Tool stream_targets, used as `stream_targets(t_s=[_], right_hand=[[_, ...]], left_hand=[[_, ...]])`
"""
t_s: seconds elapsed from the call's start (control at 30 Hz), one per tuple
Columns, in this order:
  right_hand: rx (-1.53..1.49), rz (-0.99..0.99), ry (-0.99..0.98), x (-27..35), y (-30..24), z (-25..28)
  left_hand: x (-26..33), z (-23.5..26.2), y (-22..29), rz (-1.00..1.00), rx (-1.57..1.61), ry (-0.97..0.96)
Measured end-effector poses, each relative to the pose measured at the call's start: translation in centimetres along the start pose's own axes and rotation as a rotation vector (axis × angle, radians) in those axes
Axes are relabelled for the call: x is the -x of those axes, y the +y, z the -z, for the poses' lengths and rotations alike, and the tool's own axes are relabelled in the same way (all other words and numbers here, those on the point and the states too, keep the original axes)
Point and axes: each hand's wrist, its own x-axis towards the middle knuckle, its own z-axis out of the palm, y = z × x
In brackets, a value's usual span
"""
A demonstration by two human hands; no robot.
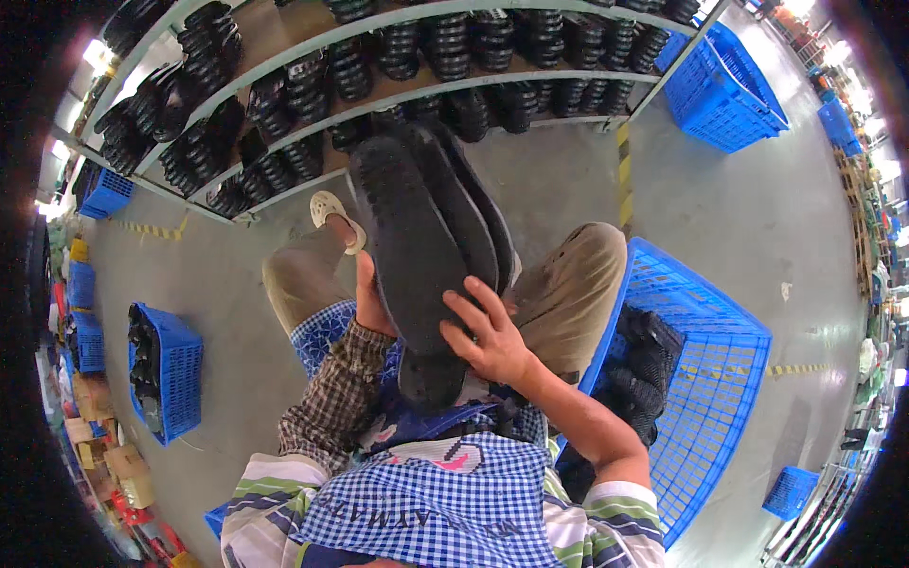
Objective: The person takes shoe soles from a blue crate, turns them over by hand, and stacks them onto a shelf rack and arranges soles inside the crate.
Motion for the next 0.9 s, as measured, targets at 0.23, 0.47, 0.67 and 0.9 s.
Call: stream_targets(t_s=[0.23, 0.47, 0.67, 0.9], right_hand=[[0.022, -0.016, -0.511, -2.4, -1.6, 3.1], [-0.198, -0.047, -0.267, -4.6, -3.0, 5.3], [-0.006, -0.267, 0.227, -5.1, -3.6, 1.6], [-0.048, -0.392, 0.269, -4.6, -3.0, 1.4]], left_hand=[[-1.6, 3.7, -0.2, -0.038, 0.158, 0.099], [0.0, 5.0, -2.0, -0.089, 0.119, 0.101], [-0.9, 5.6, -2.5, -0.139, 0.058, 0.036], [-2.1, 5.7, -2.5, -0.213, -0.012, -0.049]])
